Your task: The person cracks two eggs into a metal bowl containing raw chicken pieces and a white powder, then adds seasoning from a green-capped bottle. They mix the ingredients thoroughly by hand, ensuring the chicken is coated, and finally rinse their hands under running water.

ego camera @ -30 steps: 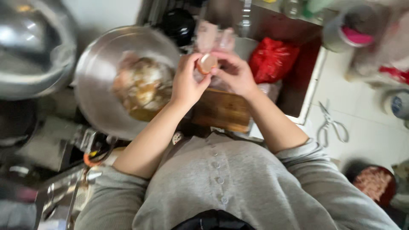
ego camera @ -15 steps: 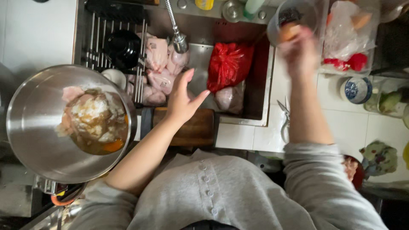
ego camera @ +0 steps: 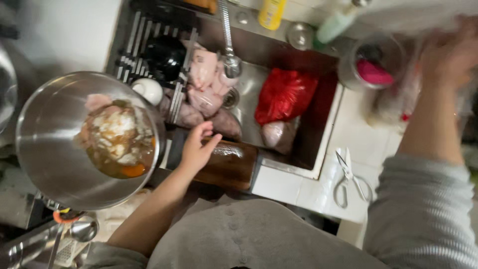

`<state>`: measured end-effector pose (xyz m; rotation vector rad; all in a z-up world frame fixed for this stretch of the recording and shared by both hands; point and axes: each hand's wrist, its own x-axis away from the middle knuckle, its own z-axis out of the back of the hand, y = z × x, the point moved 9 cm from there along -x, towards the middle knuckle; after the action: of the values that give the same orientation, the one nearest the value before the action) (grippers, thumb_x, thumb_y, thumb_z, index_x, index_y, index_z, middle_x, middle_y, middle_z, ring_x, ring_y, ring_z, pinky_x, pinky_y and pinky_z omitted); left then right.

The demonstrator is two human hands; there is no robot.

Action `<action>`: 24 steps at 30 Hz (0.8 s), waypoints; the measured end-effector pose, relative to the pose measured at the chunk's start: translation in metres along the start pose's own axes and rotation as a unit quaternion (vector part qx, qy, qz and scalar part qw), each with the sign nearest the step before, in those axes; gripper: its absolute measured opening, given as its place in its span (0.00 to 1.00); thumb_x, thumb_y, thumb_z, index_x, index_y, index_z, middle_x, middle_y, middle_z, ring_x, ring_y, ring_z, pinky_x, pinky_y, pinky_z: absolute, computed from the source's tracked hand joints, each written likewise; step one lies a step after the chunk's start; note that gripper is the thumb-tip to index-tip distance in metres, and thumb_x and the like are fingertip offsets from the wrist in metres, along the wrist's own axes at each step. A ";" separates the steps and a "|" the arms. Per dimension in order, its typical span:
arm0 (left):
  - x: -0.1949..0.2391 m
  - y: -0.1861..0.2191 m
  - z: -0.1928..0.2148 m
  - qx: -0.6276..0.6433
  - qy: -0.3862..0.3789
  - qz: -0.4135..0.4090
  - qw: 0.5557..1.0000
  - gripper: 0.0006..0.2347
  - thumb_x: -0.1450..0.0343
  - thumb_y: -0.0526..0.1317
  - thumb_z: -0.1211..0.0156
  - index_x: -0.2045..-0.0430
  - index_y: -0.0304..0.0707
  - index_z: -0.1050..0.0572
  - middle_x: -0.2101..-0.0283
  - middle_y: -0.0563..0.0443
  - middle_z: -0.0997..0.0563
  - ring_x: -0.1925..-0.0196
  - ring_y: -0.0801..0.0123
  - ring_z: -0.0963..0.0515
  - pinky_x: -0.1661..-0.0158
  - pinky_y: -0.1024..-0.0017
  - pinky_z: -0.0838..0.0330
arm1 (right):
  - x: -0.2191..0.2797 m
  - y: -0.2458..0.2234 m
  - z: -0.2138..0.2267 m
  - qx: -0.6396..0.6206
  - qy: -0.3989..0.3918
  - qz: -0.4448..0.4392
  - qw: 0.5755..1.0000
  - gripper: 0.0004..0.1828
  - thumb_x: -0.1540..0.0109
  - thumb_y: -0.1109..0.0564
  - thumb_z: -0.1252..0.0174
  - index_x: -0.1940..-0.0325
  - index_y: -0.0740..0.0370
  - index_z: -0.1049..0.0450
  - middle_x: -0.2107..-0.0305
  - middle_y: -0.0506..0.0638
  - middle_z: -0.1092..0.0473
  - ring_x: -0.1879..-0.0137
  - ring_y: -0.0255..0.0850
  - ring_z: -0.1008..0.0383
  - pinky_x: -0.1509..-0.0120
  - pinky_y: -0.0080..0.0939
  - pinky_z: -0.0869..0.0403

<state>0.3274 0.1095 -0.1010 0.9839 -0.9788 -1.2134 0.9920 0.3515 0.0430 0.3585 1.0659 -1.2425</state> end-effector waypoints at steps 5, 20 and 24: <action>-0.006 -0.024 -0.013 0.003 0.005 0.052 0.999 0.20 0.32 0.40 0.30 0.47 0.36 0.26 0.53 0.46 0.17 0.52 0.67 0.16 0.54 0.71 0.22 | 0.090 -0.182 -0.230 -0.307 -0.399 -0.151 0.851 0.16 0.30 0.55 0.40 0.41 0.67 0.24 0.54 0.53 0.22 0.49 0.35 0.24 0.42 0.35 0.26; 0.016 -0.027 0.021 0.053 0.048 0.064 0.995 0.17 0.29 0.37 0.33 0.48 0.32 0.28 0.54 0.47 0.21 0.53 0.68 0.19 0.52 0.72 0.25 | 0.131 -0.243 -0.529 -0.574 -0.304 -0.527 0.548 0.22 0.29 0.44 0.38 0.58 0.68 0.28 0.72 0.52 0.29 0.70 0.42 0.31 0.67 0.44 0.33; 0.019 -0.043 0.017 0.058 0.035 0.117 0.991 0.17 0.29 0.38 0.33 0.47 0.34 0.27 0.55 0.49 0.20 0.54 0.69 0.18 0.57 0.72 0.25 | 0.111 -0.267 -0.505 -0.675 -0.278 -0.360 0.581 0.24 0.29 0.48 0.33 0.42 0.69 0.33 0.54 0.56 0.28 0.57 0.44 0.27 0.53 0.45 0.26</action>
<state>0.3014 0.0861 -0.1363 0.9657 -1.0861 -0.9298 0.5183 0.5651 -0.2184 -1.7038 1.2935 -0.7137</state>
